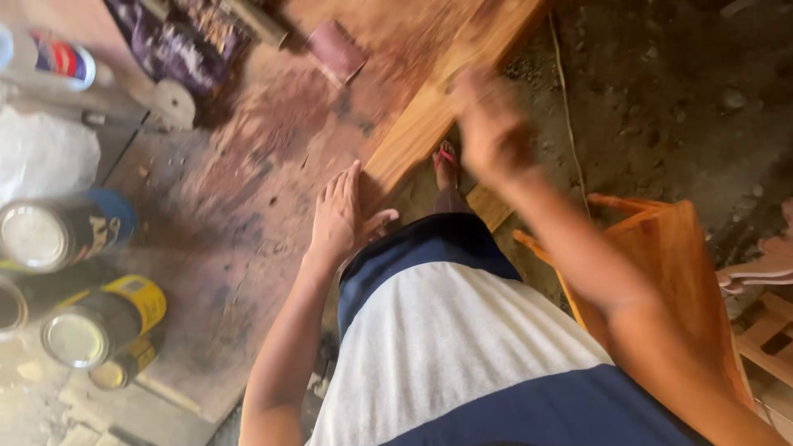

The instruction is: Sand a wooden furniture leg with sandpaper and then apply a dark stain using a paintbrush.

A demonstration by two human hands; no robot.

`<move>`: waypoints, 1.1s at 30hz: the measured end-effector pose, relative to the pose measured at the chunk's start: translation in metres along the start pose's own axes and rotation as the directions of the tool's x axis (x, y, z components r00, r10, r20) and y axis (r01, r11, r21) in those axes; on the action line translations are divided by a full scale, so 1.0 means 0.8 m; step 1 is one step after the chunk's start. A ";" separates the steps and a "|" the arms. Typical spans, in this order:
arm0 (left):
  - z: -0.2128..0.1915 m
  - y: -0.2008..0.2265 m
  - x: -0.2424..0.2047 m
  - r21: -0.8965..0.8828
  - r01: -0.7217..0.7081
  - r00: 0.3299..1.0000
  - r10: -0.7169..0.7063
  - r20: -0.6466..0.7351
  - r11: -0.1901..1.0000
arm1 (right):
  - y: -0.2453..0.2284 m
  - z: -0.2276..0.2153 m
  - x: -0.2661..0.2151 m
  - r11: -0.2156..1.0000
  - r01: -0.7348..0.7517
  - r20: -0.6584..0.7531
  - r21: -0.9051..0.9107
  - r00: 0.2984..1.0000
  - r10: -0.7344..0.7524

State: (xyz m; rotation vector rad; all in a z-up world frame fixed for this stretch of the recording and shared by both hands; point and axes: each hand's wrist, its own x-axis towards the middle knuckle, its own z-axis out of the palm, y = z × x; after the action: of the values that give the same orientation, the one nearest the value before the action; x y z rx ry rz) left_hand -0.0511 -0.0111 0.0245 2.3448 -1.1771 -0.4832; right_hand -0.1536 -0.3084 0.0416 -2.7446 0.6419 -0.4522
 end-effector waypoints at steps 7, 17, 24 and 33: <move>0.027 0.043 0.159 -0.189 0.174 0.964 -0.128 0.233 0.966 | 0.102 0.020 0.077 0.767 0.587 -0.158 0.259 0.809 -0.566; 0.044 0.130 0.192 -0.084 0.285 0.944 -0.264 0.200 0.955 | 0.400 0.077 0.106 0.684 -0.344 -0.156 0.643 0.816 0.557; 0.077 0.183 0.161 -0.009 0.435 0.898 -0.432 0.085 0.901 | 0.314 0.128 0.085 -0.003 -0.390 0.290 0.921 0.679 0.674; 0.100 0.164 0.175 0.559 0.297 0.935 -0.117 -0.335 0.774 | 0.390 0.069 0.121 0.726 -0.302 0.013 0.617 0.927 0.375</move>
State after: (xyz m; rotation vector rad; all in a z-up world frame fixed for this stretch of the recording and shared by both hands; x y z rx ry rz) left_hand -0.0971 -0.2137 0.0170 2.9820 -1.0338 0.2137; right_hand -0.1688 -0.6108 -0.0927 -1.9413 0.8335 -0.6035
